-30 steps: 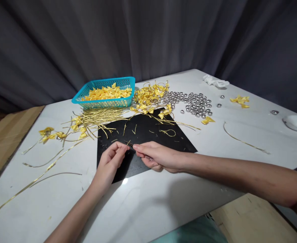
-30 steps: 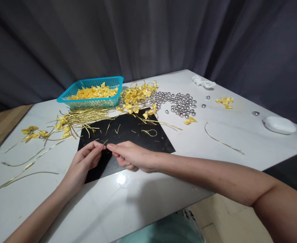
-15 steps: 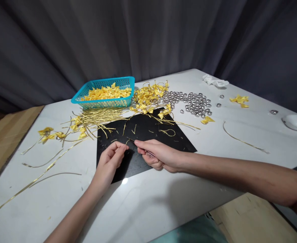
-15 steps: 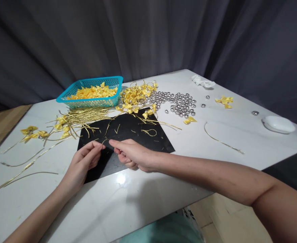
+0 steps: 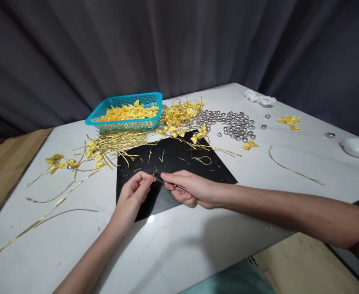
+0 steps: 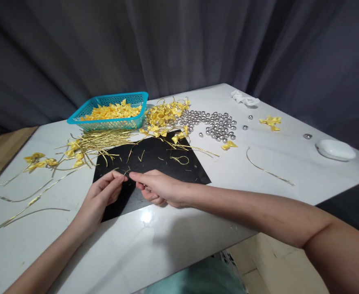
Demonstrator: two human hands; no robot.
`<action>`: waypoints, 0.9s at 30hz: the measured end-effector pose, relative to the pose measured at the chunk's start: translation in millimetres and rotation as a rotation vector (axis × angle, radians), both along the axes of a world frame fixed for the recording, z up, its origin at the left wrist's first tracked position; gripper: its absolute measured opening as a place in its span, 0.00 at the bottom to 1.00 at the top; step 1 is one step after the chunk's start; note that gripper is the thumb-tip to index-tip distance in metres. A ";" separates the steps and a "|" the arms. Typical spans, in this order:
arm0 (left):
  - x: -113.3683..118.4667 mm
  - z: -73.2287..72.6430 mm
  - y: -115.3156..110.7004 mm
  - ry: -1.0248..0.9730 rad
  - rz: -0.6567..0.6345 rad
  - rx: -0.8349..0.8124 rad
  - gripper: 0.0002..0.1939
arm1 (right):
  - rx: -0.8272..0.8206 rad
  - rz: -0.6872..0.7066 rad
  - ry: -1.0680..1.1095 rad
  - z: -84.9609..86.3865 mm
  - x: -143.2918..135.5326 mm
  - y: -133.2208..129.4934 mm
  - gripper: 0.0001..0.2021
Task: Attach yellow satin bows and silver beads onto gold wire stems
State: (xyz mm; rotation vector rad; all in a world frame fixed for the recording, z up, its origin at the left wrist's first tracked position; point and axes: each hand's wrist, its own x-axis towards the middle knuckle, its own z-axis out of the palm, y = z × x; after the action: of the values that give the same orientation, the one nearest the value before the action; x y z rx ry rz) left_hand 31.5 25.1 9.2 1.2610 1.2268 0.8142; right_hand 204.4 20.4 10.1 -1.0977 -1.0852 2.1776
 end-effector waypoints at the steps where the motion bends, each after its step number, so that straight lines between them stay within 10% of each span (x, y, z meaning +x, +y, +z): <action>1: 0.1 0.3 -0.1 0.002 0.002 0.001 0.17 | 0.005 0.003 0.004 -0.5 0.1 0.1 0.18; 27: -2.6 -2.3 -0.2 0.019 -0.019 0.020 0.15 | 0.020 -0.005 -0.011 -1.7 0.1 0.8 0.19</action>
State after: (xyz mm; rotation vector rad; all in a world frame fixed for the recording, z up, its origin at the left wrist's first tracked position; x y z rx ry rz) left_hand 28.9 24.9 6.8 1.2971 1.2224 0.8036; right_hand 204.5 21.2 8.3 -1.1035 -1.1054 2.1543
